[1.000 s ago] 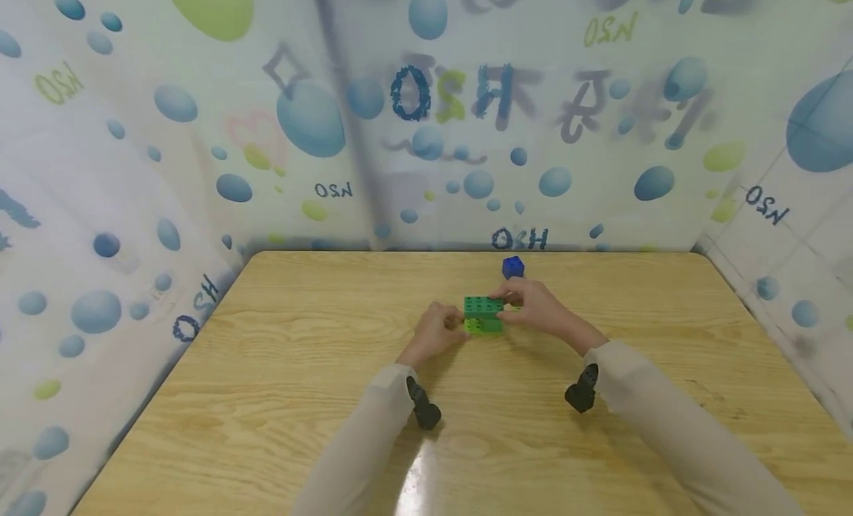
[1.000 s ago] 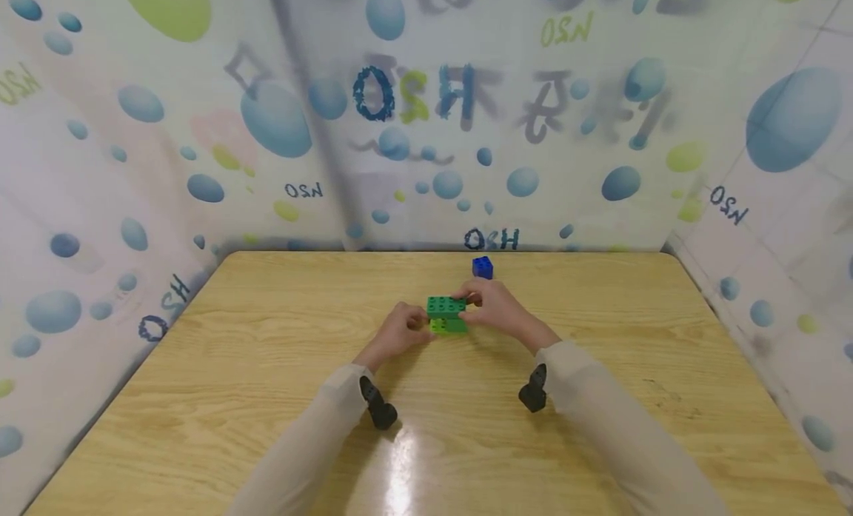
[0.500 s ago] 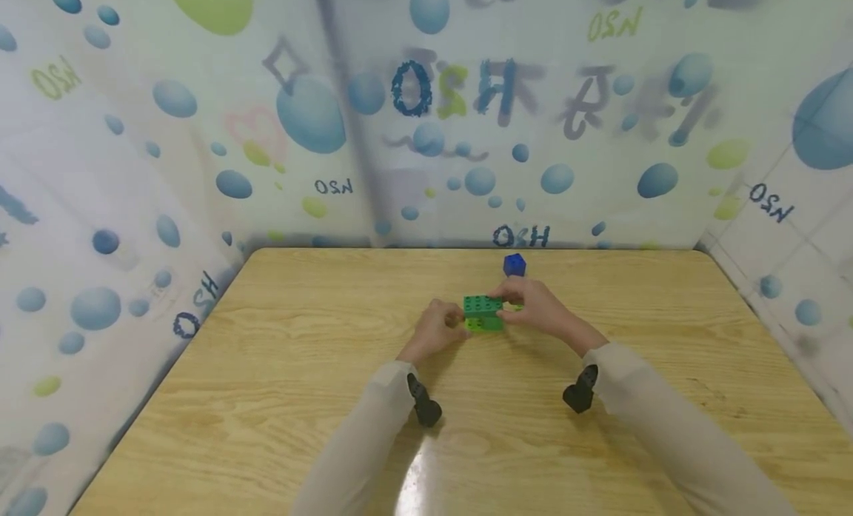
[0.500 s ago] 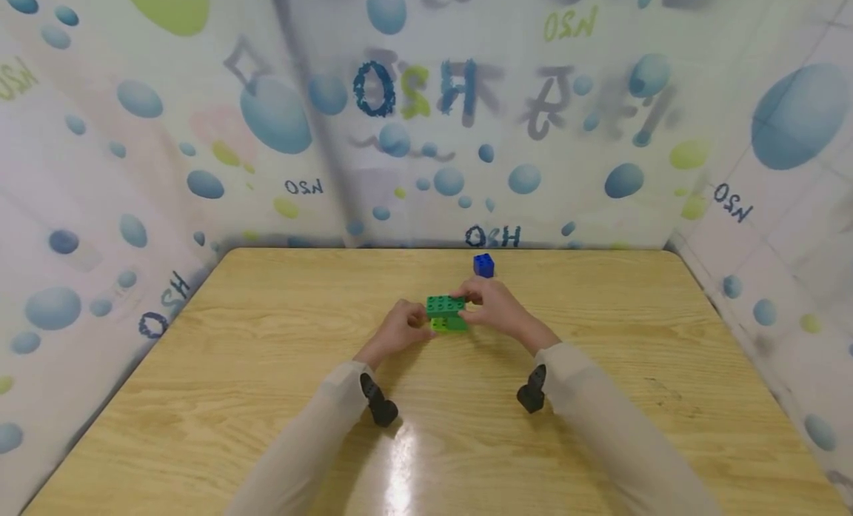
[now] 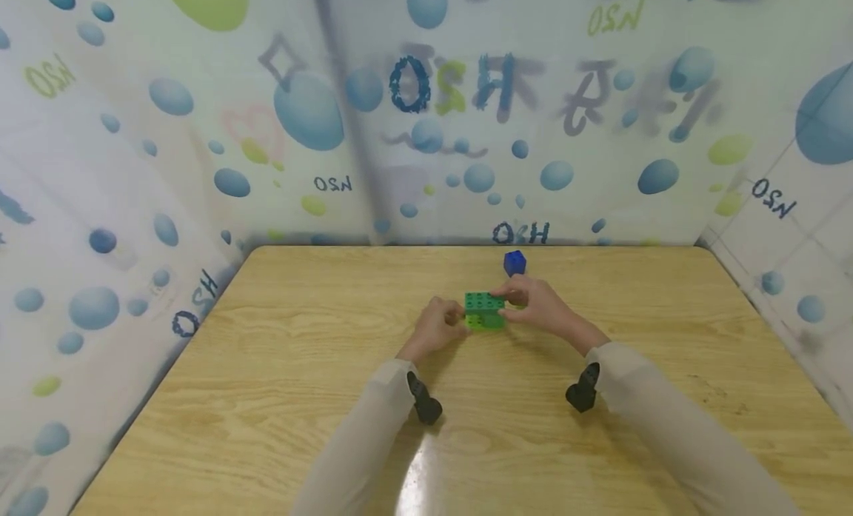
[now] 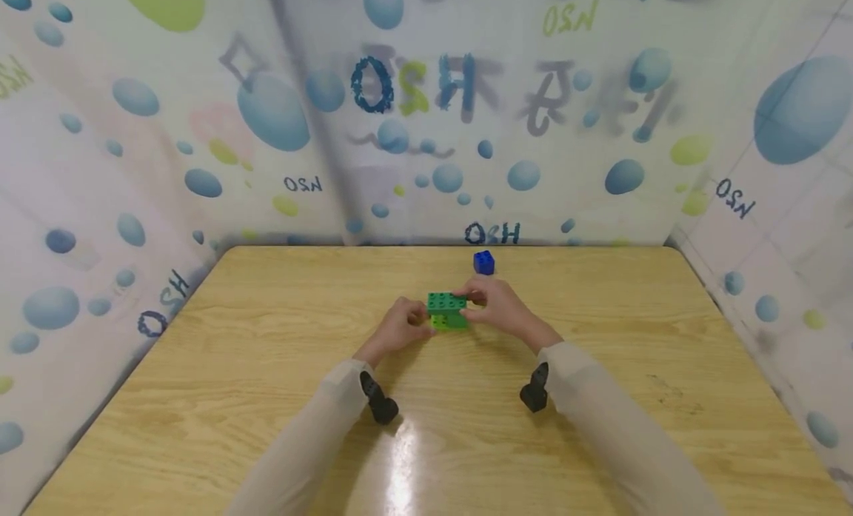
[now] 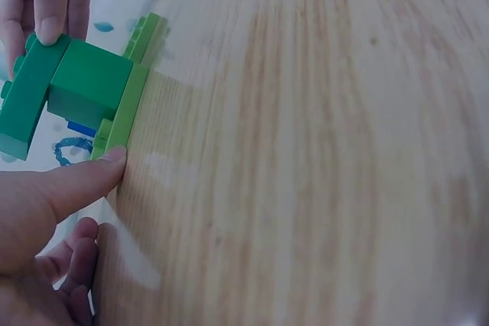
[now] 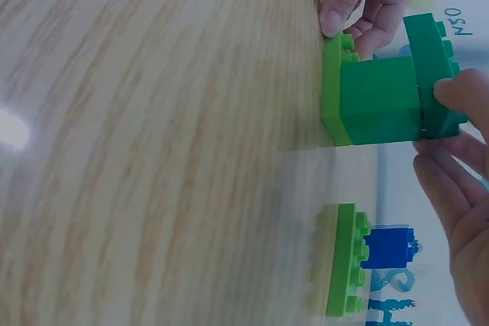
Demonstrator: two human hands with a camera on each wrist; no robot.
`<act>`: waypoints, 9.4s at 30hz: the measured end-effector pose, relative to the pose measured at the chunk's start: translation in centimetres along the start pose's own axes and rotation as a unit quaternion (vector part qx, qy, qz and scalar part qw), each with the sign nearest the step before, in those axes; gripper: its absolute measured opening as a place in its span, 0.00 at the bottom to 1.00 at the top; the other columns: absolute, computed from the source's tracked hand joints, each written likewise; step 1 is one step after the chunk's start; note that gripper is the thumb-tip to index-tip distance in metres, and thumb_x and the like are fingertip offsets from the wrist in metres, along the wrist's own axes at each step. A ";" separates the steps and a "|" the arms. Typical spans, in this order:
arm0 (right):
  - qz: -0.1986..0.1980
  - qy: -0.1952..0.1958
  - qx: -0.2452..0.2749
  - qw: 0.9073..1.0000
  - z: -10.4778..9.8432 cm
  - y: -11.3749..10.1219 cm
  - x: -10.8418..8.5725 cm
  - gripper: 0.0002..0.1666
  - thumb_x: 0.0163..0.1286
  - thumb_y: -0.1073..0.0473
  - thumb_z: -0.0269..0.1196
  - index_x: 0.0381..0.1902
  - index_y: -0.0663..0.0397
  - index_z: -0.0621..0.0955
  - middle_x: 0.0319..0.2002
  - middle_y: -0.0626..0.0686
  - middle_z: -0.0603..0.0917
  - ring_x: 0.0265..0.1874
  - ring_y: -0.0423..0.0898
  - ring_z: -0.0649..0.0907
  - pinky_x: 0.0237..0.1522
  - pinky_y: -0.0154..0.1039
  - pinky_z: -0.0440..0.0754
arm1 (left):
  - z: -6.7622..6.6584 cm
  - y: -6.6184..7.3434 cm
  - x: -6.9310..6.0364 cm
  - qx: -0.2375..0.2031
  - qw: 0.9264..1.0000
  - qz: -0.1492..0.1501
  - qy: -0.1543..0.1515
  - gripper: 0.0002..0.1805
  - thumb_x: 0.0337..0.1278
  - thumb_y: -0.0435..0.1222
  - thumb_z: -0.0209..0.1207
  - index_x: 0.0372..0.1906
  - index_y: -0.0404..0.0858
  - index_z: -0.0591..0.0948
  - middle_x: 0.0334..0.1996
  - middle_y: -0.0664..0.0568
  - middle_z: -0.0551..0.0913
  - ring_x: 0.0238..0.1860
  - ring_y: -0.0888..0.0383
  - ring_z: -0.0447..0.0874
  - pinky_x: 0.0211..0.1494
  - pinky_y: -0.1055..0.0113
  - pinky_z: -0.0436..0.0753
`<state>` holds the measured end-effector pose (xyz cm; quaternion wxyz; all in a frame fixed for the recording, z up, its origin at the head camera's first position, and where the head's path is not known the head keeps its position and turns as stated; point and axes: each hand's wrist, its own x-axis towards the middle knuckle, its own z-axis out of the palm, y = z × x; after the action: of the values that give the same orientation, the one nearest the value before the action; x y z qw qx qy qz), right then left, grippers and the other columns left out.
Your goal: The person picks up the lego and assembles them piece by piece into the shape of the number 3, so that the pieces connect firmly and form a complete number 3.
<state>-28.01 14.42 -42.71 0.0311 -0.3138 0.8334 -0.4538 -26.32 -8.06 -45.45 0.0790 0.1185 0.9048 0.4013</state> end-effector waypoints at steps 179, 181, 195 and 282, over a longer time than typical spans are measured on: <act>0.124 0.057 0.022 0.990 -6.1 -1.4 1.7 0.25 0.60 0.55 0.65 0.54 0.60 0.77 0.50 0.63 0.77 0.47 0.56 0.77 0.44 0.50 0.76 | -0.2 -0.3 -0.3 0.017 1.000 0.016 0.005 0.16 0.48 0.37 0.67 0.44 0.37 0.80 0.41 0.47 0.71 0.42 0.53 0.70 0.45 0.60 0.71; 0.115 0.053 0.025 0.992 -5.8 -1.8 1.5 0.25 0.59 0.55 0.66 0.53 0.60 0.77 0.49 0.62 0.77 0.46 0.55 0.78 0.43 0.48 0.77 | -0.3 -0.3 -0.3 0.018 1.000 0.015 0.004 0.16 0.48 0.37 0.67 0.44 0.37 0.80 0.41 0.47 0.70 0.42 0.53 0.70 0.45 0.60 0.71; 0.073 0.051 0.039 0.995 -3.5 -3.0 0.7 0.23 0.57 0.55 0.68 0.49 0.60 0.79 0.42 0.58 0.80 0.39 0.51 0.80 0.39 0.43 0.78 | -0.3 -0.3 -0.2 0.019 1.000 0.015 0.002 0.16 0.49 0.36 0.66 0.45 0.38 0.80 0.40 0.47 0.70 0.42 0.52 0.69 0.45 0.60 0.70; 0.178 0.044 0.043 0.982 -5.2 3.1 -2.3 0.26 0.65 0.61 0.59 0.58 0.69 0.70 0.55 0.69 0.71 0.53 0.61 0.72 0.52 0.53 0.70 | 0.0 -0.2 -0.2 0.034 0.999 0.032 0.011 0.16 0.49 0.37 0.66 0.44 0.38 0.80 0.38 0.48 0.71 0.38 0.54 0.69 0.40 0.62 0.70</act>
<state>-29.52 20.76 -42.60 0.0876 -0.1386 0.8560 -0.4902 -26.14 -8.29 -45.59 0.0526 0.1457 0.9144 0.3741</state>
